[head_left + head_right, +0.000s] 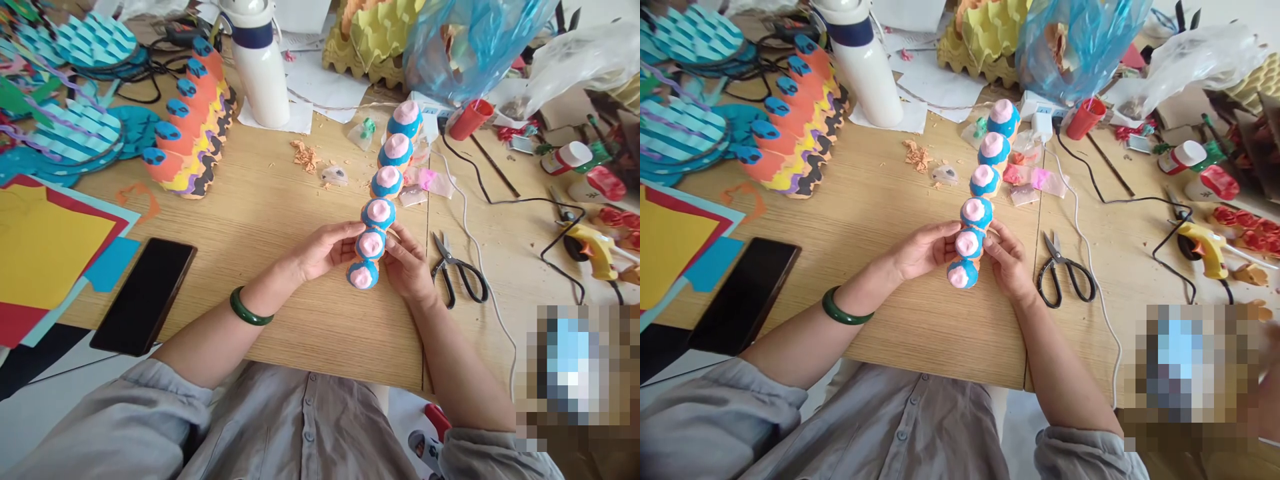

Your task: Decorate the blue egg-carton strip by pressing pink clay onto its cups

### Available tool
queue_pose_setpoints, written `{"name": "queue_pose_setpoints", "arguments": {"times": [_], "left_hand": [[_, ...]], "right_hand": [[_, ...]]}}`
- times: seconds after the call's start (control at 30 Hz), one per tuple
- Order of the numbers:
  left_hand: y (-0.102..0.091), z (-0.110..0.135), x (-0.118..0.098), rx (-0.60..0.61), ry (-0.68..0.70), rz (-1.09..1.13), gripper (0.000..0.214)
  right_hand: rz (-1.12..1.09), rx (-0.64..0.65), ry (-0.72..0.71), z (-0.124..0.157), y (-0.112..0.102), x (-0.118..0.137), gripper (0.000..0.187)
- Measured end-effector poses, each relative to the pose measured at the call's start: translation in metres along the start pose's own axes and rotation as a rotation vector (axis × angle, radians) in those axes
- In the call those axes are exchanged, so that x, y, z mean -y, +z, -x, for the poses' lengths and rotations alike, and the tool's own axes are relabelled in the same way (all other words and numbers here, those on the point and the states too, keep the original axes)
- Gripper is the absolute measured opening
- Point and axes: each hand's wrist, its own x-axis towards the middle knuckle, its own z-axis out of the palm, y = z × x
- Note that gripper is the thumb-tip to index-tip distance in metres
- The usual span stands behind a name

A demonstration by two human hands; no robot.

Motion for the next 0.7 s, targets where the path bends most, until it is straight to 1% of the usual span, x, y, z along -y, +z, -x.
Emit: {"name": "queue_pose_setpoints", "arguments": {"times": [0.07,0.17,0.27,0.43,0.53,0.63,0.7], "left_hand": [[0.001,0.001,0.001,0.039,-0.026,0.001,0.034],[0.001,0.003,0.003,0.088,-0.028,-0.008,0.036],[0.0,0.003,0.007,0.078,-0.013,-0.039,0.038],[0.0,-0.003,0.014,0.037,0.009,-0.052,0.036],[0.003,-0.007,0.017,0.032,0.014,-0.026,0.038],[0.006,-0.006,0.019,-0.023,0.061,-0.012,0.028],[0.007,-0.001,0.021,-0.072,0.077,0.014,0.023]], "right_hand": [[-0.006,0.016,0.013,0.003,0.0,0.0,0.038],[-0.028,0.061,0.028,0.005,-0.001,0.001,0.038],[-0.047,0.093,0.067,0.004,-0.001,0.001,0.041],[-0.038,-0.008,0.062,-0.001,0.001,-0.002,0.034],[-0.061,-0.02,0.039,-0.004,0.001,-0.005,0.038],[-0.086,-0.056,0.016,-0.007,0.002,-0.007,0.041],[-0.112,-0.078,0.016,-0.008,0.004,-0.008,0.042]]}}
